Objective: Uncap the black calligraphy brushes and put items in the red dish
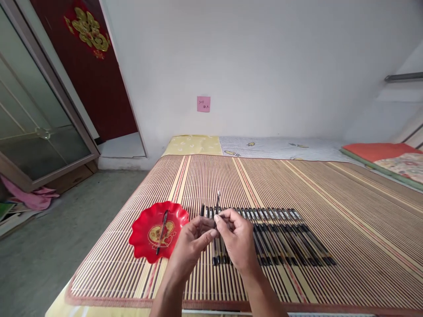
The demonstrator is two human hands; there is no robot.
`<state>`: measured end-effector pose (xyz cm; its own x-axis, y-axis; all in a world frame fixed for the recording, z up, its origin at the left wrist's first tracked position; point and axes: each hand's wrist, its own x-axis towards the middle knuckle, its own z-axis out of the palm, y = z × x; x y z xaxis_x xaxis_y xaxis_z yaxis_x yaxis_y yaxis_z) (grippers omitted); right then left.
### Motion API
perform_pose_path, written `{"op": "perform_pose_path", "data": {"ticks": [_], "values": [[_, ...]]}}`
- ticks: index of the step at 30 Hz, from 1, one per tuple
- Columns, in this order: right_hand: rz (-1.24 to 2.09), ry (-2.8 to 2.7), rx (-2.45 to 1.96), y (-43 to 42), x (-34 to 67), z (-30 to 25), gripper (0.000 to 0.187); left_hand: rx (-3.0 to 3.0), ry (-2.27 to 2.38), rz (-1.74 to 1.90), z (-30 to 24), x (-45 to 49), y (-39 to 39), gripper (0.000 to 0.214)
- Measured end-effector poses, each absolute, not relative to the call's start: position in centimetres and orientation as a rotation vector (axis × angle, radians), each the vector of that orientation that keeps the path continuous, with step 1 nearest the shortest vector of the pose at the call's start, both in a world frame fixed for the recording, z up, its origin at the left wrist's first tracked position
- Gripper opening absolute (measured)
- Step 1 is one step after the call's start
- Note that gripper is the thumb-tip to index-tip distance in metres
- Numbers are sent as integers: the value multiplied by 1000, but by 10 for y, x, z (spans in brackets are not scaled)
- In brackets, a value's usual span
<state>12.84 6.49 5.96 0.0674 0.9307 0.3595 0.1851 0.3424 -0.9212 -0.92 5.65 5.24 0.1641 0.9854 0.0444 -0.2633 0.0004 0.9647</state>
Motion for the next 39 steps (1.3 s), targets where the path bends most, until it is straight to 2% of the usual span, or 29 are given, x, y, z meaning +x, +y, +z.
{"op": "perform_pose_path", "data": {"ticks": [13,21,28,33,39], "values": [[973,-1160,-981,72,163,72,37,1189,932,1091,43,-11,55,36],[1180,-1068,-843,76,171,71,22,1249,869,1040,40,-9,54,32],[1265,-1153,-758,70,176,82,19,1066,744,958,47,-7,48,39],[1207,-1119,-754,66,177,84,17,1139,722,977,54,-6,45,38],[945,-904,-681,61,180,96,11,1285,747,972,68,-7,41,46]]}}
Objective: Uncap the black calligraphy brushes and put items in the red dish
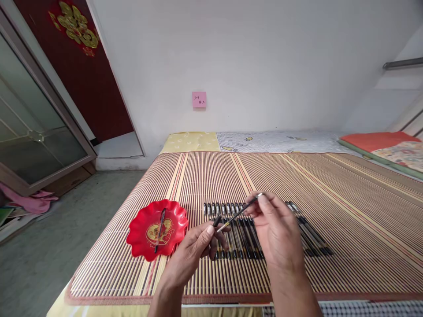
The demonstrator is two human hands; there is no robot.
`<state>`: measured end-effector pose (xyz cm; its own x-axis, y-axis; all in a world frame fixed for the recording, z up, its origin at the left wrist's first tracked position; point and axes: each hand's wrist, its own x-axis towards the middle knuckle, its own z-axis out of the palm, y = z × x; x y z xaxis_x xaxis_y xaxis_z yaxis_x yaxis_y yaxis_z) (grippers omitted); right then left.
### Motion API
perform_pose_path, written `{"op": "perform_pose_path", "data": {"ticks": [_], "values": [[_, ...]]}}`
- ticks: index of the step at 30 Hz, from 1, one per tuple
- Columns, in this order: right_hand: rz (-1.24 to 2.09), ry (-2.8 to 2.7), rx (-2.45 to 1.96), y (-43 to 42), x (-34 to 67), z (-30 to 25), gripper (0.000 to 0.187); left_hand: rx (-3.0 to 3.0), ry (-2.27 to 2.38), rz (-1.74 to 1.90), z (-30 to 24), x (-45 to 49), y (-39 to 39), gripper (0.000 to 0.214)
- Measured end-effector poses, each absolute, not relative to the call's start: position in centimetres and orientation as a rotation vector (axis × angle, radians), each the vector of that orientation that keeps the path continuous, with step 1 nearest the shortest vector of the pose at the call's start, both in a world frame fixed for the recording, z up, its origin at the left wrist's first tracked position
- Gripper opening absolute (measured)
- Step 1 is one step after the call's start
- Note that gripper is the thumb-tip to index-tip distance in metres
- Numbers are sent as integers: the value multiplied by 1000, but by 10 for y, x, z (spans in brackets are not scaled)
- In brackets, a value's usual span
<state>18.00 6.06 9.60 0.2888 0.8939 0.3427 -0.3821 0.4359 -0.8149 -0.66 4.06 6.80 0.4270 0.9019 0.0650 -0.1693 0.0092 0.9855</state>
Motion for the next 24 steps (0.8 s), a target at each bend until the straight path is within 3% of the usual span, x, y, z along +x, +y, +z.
{"op": "perform_pose_path", "data": {"ticks": [7,24], "values": [[666,-785,-690,51,186,112,10,1362,735,941,64,-7,42,41],[618,-912,-778,48,190,112,12,1390,769,920,64,-9,41,37]]}}
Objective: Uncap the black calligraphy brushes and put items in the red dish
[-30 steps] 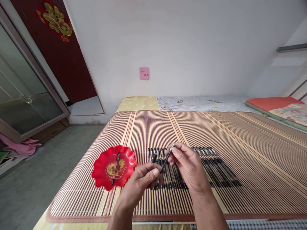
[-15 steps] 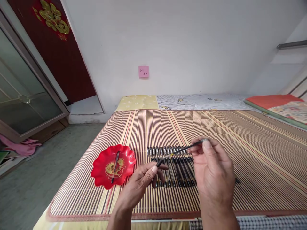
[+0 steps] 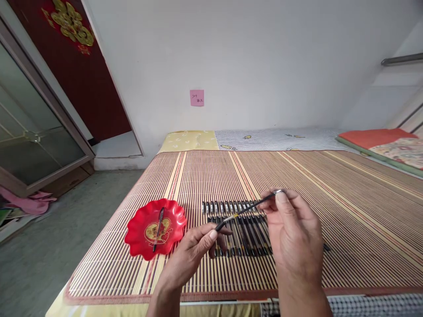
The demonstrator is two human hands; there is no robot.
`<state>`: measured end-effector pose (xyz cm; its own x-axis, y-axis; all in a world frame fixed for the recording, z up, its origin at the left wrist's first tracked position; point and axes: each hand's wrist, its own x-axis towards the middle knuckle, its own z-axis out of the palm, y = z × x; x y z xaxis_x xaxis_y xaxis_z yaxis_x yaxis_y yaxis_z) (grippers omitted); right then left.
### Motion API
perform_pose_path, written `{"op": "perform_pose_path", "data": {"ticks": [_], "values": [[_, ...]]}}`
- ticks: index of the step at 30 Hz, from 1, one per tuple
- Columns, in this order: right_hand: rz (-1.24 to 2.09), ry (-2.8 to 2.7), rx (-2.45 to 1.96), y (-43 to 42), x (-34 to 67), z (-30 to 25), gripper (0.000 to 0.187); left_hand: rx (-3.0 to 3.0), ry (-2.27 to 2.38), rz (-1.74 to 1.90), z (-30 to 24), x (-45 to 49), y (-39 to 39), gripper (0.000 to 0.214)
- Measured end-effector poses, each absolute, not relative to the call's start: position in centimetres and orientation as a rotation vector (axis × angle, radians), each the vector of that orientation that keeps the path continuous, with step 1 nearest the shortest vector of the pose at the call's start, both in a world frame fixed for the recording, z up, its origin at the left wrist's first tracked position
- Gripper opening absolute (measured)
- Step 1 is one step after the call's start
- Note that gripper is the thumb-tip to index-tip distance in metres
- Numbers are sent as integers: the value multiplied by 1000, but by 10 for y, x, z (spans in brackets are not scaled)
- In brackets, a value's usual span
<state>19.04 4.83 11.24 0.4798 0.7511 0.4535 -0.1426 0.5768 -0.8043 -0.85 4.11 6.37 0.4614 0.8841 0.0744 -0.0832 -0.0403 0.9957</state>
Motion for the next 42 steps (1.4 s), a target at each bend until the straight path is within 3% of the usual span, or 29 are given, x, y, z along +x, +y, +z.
{"op": "perform_pose_path", "data": {"ticks": [6,14,26,37,42], "values": [[619,-1042,-892,40,189,112,14,1434,848,922,67,-5,39,39],[857,-1458,-948,42,186,113,24,1193,658,993,69,4,32,36],[1039,-1415,-915,48,186,105,29,1091,577,977,67,8,32,33],[1144,-1368,-874,53,187,105,14,1110,594,949,69,11,32,31],[1147,-1361,-893,54,188,102,21,1102,598,946,69,10,30,31]]}}
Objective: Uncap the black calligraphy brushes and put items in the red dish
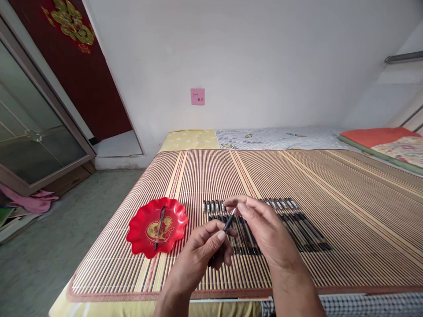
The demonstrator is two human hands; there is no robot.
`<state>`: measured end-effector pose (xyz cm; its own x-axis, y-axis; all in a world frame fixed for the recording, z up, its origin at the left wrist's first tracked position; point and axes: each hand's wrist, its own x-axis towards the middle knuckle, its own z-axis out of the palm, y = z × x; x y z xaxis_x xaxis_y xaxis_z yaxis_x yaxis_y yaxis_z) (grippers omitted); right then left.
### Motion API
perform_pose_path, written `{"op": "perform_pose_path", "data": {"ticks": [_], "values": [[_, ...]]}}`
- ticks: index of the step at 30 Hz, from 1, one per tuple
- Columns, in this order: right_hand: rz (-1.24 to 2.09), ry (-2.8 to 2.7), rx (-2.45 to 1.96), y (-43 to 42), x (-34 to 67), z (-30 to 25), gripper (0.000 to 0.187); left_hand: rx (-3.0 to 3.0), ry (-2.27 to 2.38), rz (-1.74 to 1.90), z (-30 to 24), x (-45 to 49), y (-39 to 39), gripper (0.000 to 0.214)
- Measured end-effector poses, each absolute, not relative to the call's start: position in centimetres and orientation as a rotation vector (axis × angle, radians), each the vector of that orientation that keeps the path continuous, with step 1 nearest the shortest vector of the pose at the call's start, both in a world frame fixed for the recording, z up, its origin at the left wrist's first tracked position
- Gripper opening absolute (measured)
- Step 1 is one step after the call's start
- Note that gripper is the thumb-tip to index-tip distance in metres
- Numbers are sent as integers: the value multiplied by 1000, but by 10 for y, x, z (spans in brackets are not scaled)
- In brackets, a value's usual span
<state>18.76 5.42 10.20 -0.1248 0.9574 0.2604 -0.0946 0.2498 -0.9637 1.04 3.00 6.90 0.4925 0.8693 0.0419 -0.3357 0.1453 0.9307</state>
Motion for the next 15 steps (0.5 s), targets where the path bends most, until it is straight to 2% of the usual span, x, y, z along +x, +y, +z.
{"op": "perform_pose_path", "data": {"ticks": [2,6,13,15], "values": [[1116,-1388,-874,54,187,101,24,1096,599,953,69,11,30,30],[1113,-1383,-852,57,187,99,17,1094,595,959,69,12,32,31],[1182,-1397,-844,57,188,97,25,1082,565,982,70,13,31,28],[1180,-1421,-813,57,187,97,21,1079,556,983,71,14,31,28]]}}
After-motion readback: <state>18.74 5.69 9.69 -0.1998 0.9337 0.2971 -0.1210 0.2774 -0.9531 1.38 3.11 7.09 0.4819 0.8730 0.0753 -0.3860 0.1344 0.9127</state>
